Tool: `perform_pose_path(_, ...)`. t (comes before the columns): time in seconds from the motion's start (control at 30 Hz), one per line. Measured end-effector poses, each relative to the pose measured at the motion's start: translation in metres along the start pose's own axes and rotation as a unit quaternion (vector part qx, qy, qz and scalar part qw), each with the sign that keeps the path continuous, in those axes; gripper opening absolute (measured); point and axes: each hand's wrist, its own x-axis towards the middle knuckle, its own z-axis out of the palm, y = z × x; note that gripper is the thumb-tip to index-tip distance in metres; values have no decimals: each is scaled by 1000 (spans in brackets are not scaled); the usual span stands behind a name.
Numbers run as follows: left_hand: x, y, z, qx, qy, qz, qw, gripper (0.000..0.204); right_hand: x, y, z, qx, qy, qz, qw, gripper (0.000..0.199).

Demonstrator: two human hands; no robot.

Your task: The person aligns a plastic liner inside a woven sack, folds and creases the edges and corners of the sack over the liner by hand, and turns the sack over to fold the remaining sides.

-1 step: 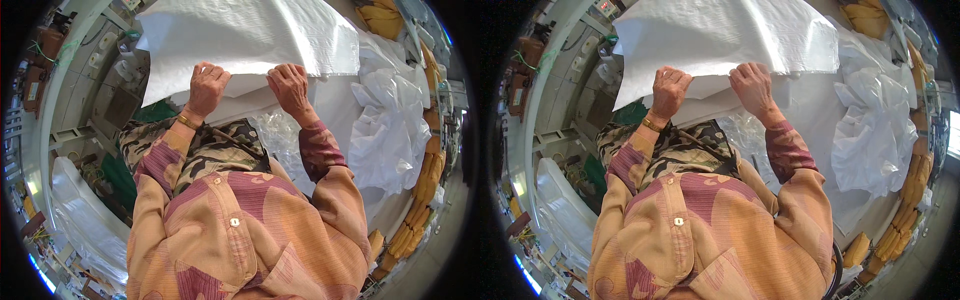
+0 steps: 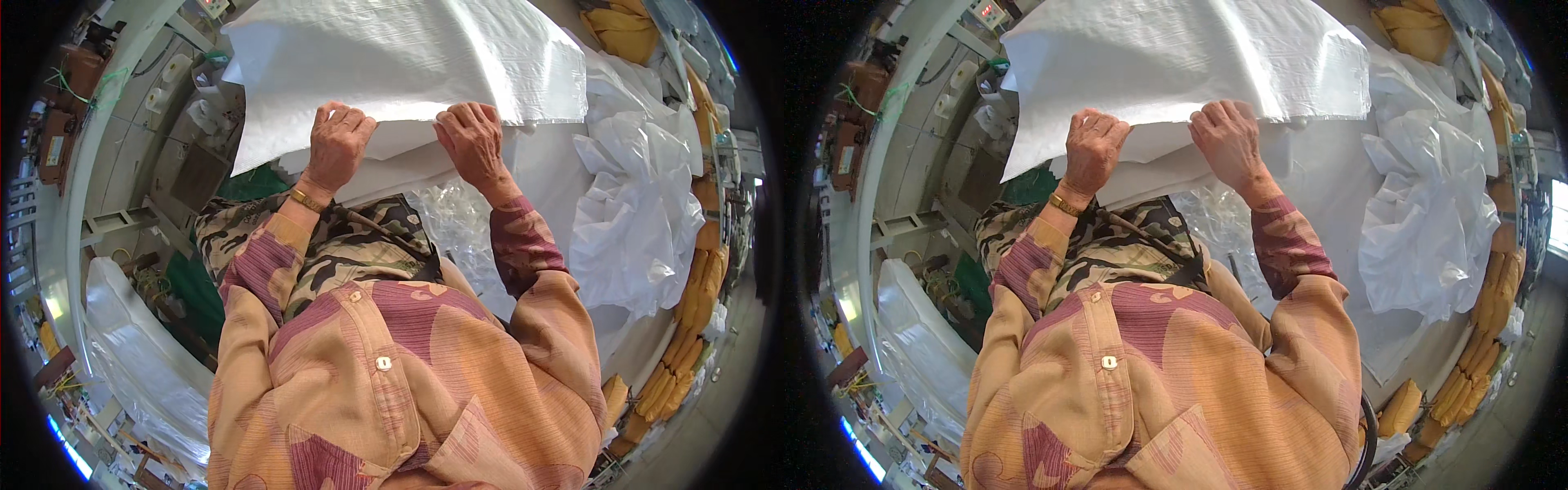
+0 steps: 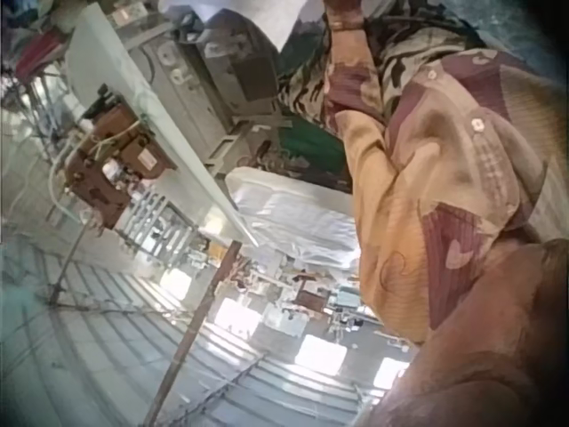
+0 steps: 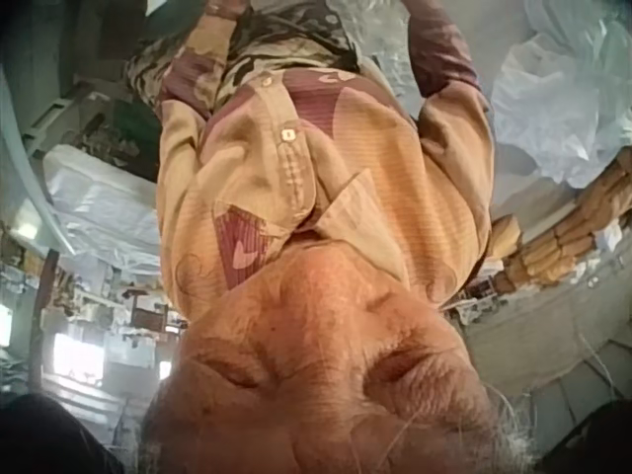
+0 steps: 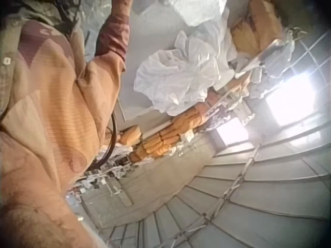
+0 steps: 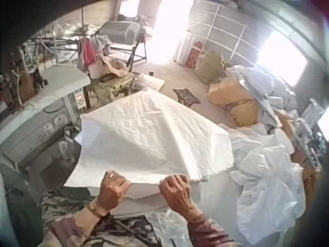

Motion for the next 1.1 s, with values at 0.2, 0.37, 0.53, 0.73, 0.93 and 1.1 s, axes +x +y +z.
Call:
perform_pose_path(0.2,2,-2,-3,4,6,-11,1000,5,11,1,2,1,17,-37,999,13)
perform_pose_path(0.37,6,0,-5,-8,-12,3,1000,3,14,4,7,28,18,13,999,10)
perform_pose_path(0.53,0,-9,-8,-1,-22,-38,999,9,-46,135,-8,-179,90,239,950,12)
perform_pose_path(0.73,8,-8,-12,32,-12,-36,999,9,-221,264,-91,-381,-31,546,745,21)
perform_pose_path(0.93,10,-10,-9,25,-10,-22,999,9,-342,287,-131,-355,-28,740,570,18)
perform_pose_path(1.1,10,-7,-9,49,-30,-23,998,8,-274,256,-49,-259,121,500,817,29)
